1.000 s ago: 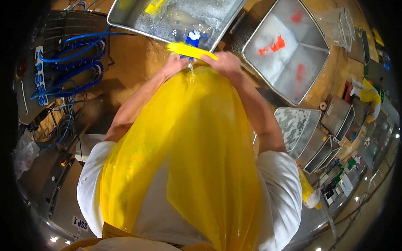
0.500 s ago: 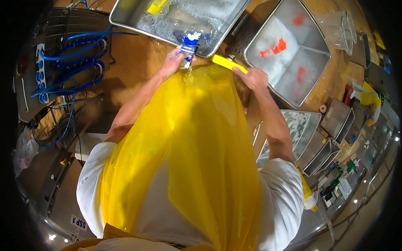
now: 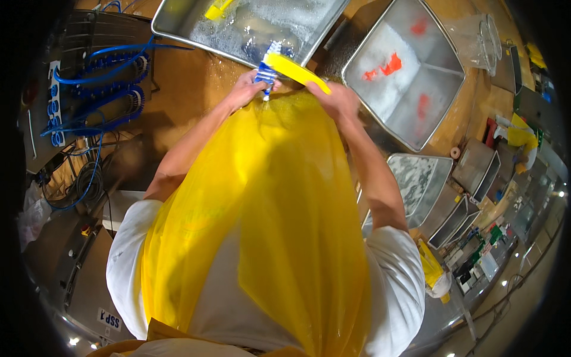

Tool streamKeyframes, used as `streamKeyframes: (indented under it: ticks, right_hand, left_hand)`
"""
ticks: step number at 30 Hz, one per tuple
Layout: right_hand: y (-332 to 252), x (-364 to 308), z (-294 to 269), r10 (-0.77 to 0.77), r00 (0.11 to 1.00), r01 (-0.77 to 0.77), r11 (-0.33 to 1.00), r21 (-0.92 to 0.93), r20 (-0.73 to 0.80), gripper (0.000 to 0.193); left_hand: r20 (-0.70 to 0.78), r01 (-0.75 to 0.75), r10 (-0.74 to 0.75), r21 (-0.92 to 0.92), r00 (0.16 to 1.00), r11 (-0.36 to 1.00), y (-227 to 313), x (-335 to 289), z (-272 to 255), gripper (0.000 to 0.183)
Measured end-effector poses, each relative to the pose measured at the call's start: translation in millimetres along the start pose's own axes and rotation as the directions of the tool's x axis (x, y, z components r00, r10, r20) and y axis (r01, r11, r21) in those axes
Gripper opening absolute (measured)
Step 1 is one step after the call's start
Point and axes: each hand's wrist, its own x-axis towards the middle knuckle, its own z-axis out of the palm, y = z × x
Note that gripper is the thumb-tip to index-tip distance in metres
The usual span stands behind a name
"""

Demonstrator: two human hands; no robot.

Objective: The person scrubs a small blue and white plastic part with a yellow brush over a metal sink filled with soapy water. The person repeatedly rinses the part and continues scrubbing it throughout the clip.

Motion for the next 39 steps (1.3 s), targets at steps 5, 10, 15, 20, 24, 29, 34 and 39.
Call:
streamKeyframes:
  ticks: [5, 10, 15, 20, 24, 29, 34, 39]
  right_hand:
    - [-29, 34, 9, -0.164, 0.985, 0.165, 0.986, 0.025, -0.047, 0.074]
    - [25, 8, -21, 0.039, 0.999, -0.036, 0.995, -0.095, 0.024, 0.079]
    - [-53, 16, -7, -0.121, 0.992, 0.122, 0.992, -0.043, 0.032, 0.081]
    - [44, -3, -18, 0.041, 0.993, -0.025, 0.989, -0.143, 0.111, 0.077]
    - [-9, -1, -19, -0.098, 0.994, 0.100, 0.993, 0.059, -0.048, 0.070]
    - [-37, 19, -11, -0.115, 0.993, 0.112, 0.991, 0.074, 0.037, 0.070]
    - [51, -19, -19, 0.131, 0.984, -0.112, 0.981, -0.160, 0.117, 0.076]
    - [-37, 21, 0, -0.052, 0.999, 0.052, 0.999, 0.009, -0.005, 0.071]
  left_hand:
    - [-0.062, -0.060, 0.071, 0.160, 0.996, 0.985, 18, 1, 7, 0.029]
    - [-0.010, -0.060, 0.061, 0.056, 0.998, 0.997, -3, -3, 1, 0.029]
    - [-0.028, -0.180, 0.188, 0.184, 0.982, 0.966, 5, -4, 15, 0.033]
    - [-0.017, -0.076, 0.075, -0.044, 0.997, 0.996, 10, -6, 0, 0.036]
    - [0.105, 0.025, -0.018, -0.064, 0.994, 0.998, 21, -5, 10, 0.036]
    - [-0.021, 0.035, -0.033, 0.071, 0.999, 0.997, 15, -3, 15, 0.034]
    - [-0.037, 0.059, -0.057, 0.038, 0.998, 0.998, 20, -12, 8, 0.035]
    - [-0.005, -0.019, 0.021, 0.166, 1.000, 0.986, 15, -6, 13, 0.033]
